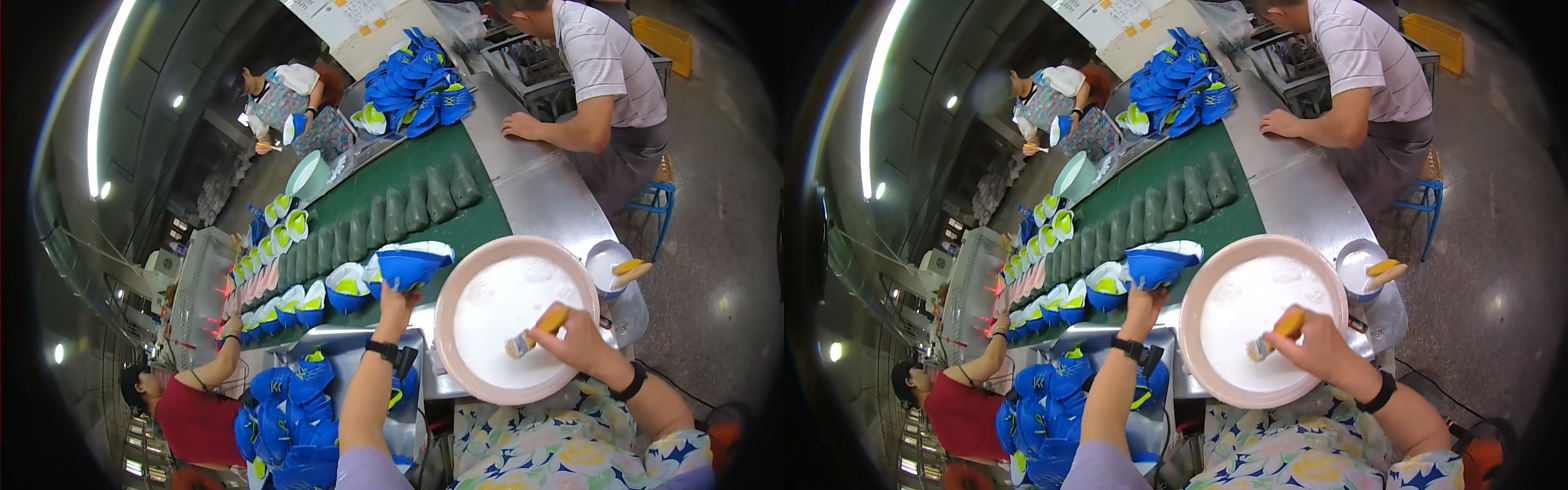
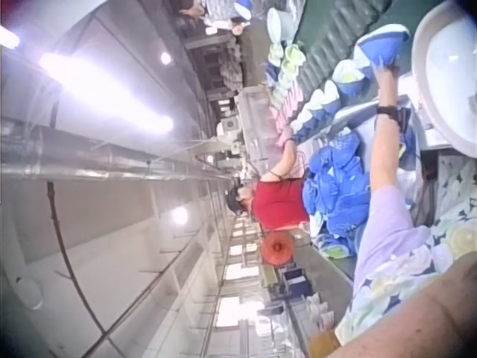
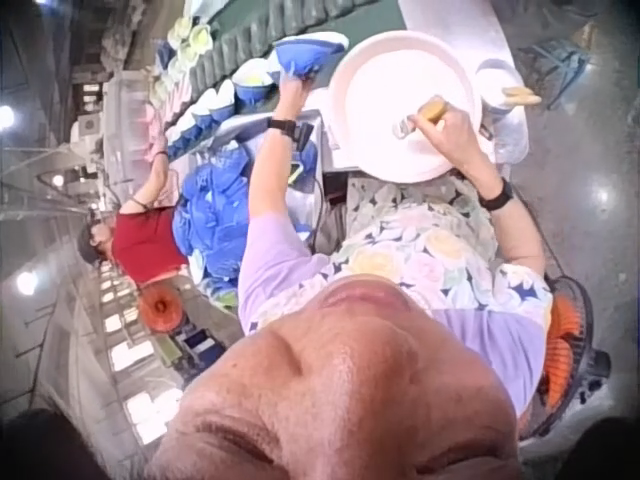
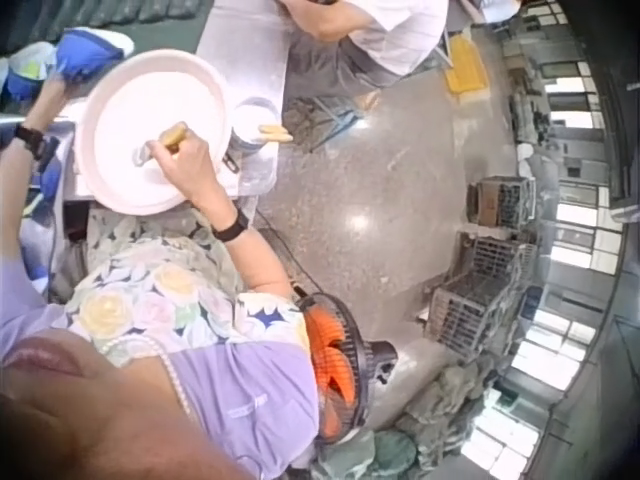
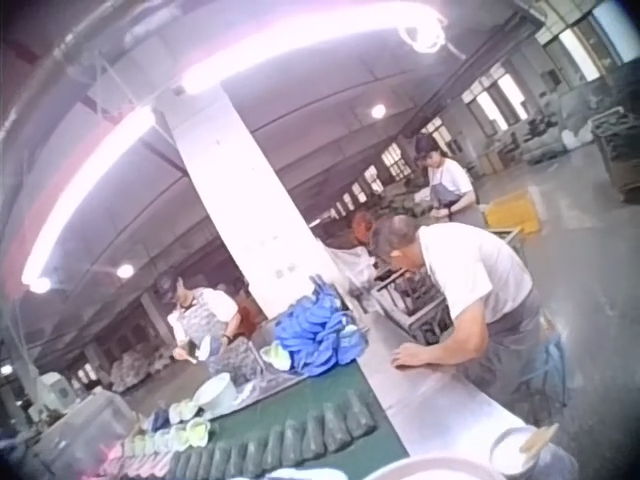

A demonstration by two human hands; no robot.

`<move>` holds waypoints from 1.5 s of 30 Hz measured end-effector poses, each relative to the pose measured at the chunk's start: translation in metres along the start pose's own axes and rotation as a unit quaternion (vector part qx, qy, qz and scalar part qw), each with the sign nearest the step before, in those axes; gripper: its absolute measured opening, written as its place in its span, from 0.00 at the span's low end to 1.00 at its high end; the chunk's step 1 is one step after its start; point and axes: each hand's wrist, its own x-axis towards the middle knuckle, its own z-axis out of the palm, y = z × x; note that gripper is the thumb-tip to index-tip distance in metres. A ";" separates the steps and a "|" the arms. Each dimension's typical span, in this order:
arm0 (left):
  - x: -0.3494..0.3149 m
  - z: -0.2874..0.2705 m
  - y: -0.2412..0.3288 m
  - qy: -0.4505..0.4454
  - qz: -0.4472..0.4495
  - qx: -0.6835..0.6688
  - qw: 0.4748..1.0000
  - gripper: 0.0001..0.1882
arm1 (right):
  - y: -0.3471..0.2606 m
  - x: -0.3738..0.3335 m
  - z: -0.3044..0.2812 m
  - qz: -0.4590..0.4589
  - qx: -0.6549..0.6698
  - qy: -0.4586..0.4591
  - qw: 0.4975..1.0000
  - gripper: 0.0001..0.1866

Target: The recorder uses a brush to apply a white liquid adhesive to the interior edges and surfaces of shoe uppers at a manufacturing workstation.

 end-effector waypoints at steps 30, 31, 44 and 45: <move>-0.150 -0.205 0.038 -0.006 0.075 0.445 0.892 0.15 | -0.038 0.002 0.067 -0.180 -0.214 -0.287 0.916 0.12; -0.149 -0.216 0.044 -0.005 0.075 0.445 0.892 0.15 | -0.033 0.003 0.063 -0.202 -0.270 -0.304 0.891 0.11; -0.155 -0.097 0.028 -0.047 0.142 0.236 0.960 0.18 | -0.093 0.079 -0.004 -0.223 -0.039 -0.111 0.968 0.13; -0.154 -0.091 0.037 -0.057 0.161 0.244 0.954 0.18 | -0.098 0.078 -0.005 -0.220 -0.038 -0.095 0.970 0.13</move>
